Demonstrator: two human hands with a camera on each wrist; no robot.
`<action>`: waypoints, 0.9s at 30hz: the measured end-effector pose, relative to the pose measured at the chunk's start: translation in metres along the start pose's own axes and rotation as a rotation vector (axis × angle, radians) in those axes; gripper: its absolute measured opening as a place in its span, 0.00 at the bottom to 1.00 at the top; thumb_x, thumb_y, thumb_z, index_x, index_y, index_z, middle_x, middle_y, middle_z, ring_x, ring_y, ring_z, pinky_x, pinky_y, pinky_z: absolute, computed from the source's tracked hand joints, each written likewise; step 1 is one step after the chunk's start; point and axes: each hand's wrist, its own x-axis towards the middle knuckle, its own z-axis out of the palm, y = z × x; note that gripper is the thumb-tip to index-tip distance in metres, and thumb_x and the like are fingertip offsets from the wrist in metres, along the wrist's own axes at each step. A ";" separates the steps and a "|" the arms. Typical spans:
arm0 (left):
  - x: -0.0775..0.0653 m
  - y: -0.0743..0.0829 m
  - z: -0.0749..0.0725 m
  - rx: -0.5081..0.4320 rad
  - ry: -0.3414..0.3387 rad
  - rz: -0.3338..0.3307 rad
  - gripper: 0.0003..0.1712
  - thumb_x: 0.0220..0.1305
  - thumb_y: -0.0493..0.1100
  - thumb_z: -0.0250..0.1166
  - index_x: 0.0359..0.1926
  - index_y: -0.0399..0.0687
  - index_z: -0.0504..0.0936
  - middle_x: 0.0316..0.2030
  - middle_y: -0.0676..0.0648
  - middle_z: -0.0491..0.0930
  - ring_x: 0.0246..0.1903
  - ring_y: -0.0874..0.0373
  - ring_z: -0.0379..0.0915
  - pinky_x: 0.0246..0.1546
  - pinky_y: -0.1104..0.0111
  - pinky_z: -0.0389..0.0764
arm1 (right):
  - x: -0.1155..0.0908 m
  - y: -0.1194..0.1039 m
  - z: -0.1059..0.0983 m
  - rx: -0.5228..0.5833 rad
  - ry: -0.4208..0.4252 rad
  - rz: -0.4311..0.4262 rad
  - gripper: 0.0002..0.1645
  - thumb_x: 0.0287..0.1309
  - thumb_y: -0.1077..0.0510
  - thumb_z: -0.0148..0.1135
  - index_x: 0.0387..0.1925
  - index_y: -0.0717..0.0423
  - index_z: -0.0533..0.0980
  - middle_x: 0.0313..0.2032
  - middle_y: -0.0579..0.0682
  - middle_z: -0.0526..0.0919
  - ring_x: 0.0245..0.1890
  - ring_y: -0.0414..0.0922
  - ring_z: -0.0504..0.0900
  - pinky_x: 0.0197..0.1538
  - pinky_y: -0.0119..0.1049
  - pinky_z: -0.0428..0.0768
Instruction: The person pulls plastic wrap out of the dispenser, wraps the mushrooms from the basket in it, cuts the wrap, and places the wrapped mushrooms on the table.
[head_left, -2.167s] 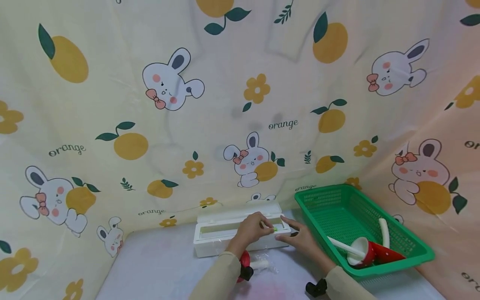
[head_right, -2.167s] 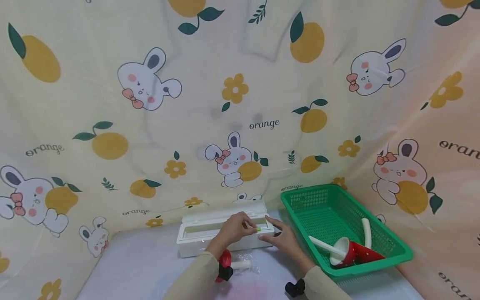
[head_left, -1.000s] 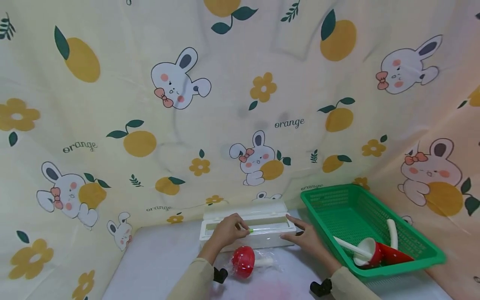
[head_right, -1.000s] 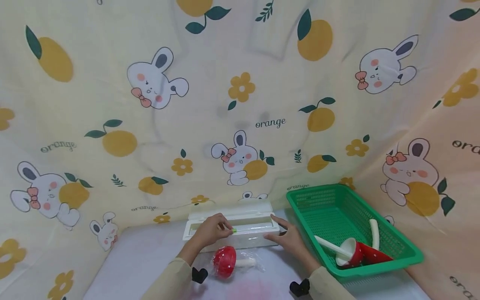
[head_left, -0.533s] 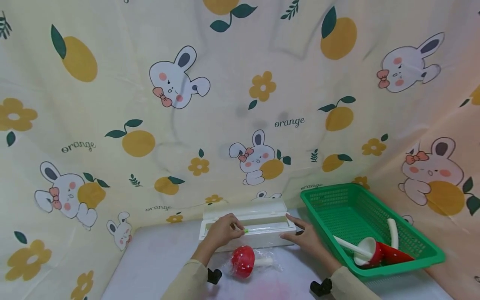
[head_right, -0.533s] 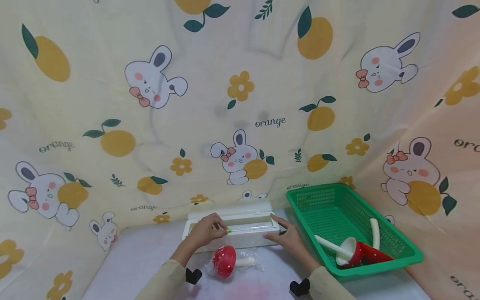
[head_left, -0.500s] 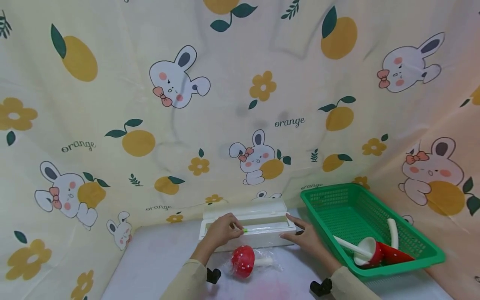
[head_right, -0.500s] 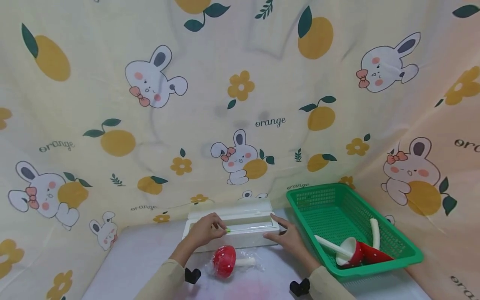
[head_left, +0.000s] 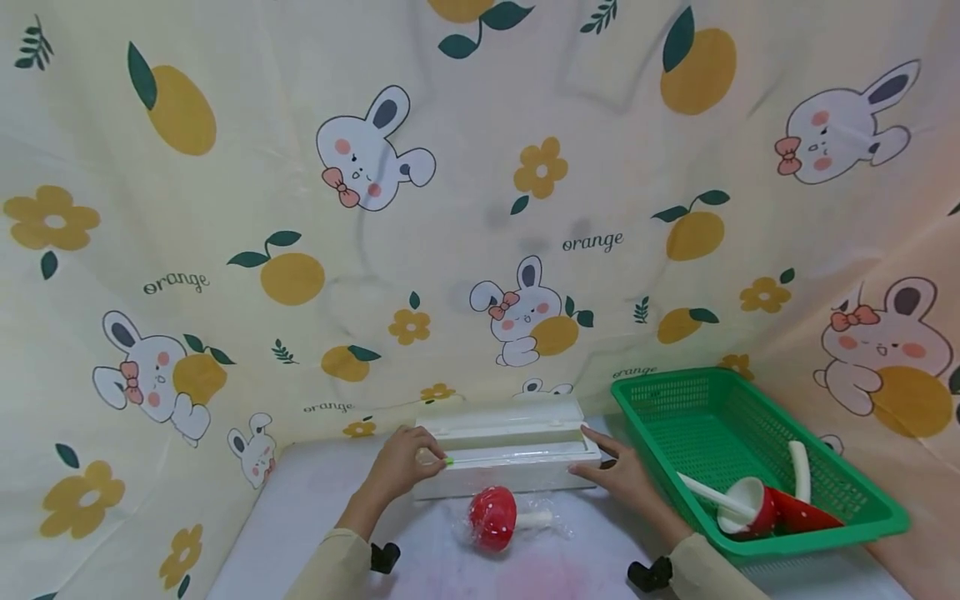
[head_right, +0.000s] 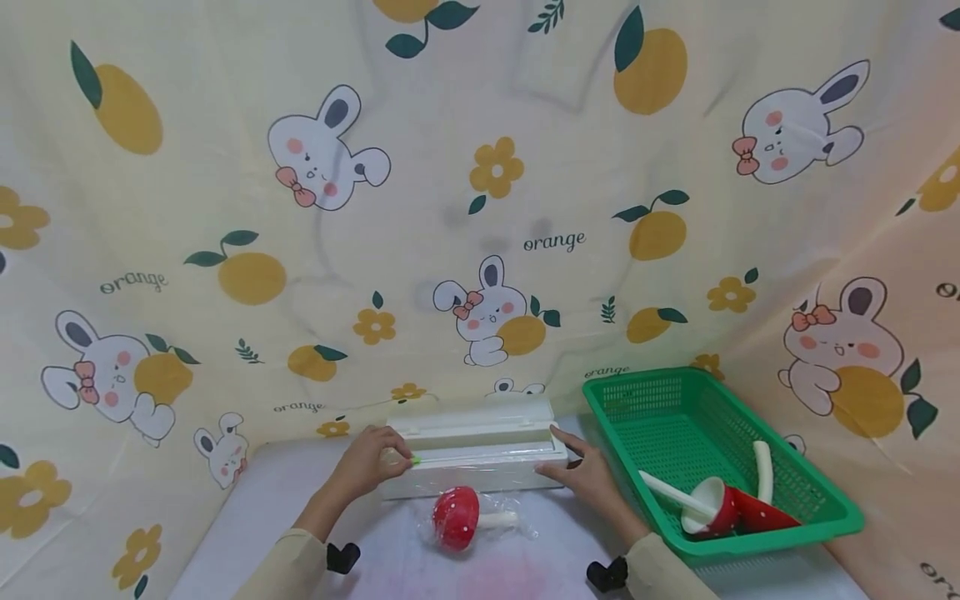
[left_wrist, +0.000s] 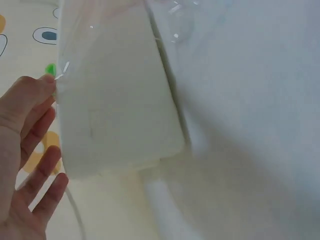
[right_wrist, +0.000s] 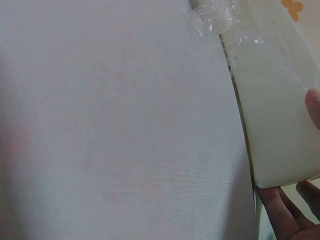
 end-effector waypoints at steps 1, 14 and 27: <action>-0.001 -0.001 -0.001 0.004 0.009 0.001 0.04 0.59 0.54 0.74 0.30 0.69 0.86 0.37 0.64 0.78 0.49 0.59 0.70 0.56 0.55 0.74 | 0.000 0.001 0.001 0.000 -0.002 -0.002 0.53 0.42 0.40 0.81 0.71 0.44 0.69 0.69 0.58 0.69 0.65 0.58 0.72 0.56 0.52 0.79; -0.015 -0.017 -0.013 0.088 0.096 0.078 0.05 0.56 0.51 0.76 0.30 0.67 0.86 0.40 0.63 0.80 0.48 0.60 0.70 0.54 0.56 0.76 | 0.001 0.003 0.002 0.000 -0.004 0.013 0.53 0.42 0.39 0.80 0.71 0.43 0.69 0.70 0.58 0.69 0.67 0.60 0.69 0.60 0.57 0.75; -0.028 -0.033 -0.018 0.071 0.121 -0.053 0.09 0.56 0.47 0.76 0.33 0.69 0.84 0.44 0.61 0.80 0.51 0.55 0.75 0.57 0.51 0.76 | 0.001 0.004 0.003 0.028 0.009 0.017 0.54 0.42 0.40 0.81 0.71 0.43 0.68 0.70 0.58 0.68 0.66 0.57 0.70 0.57 0.52 0.78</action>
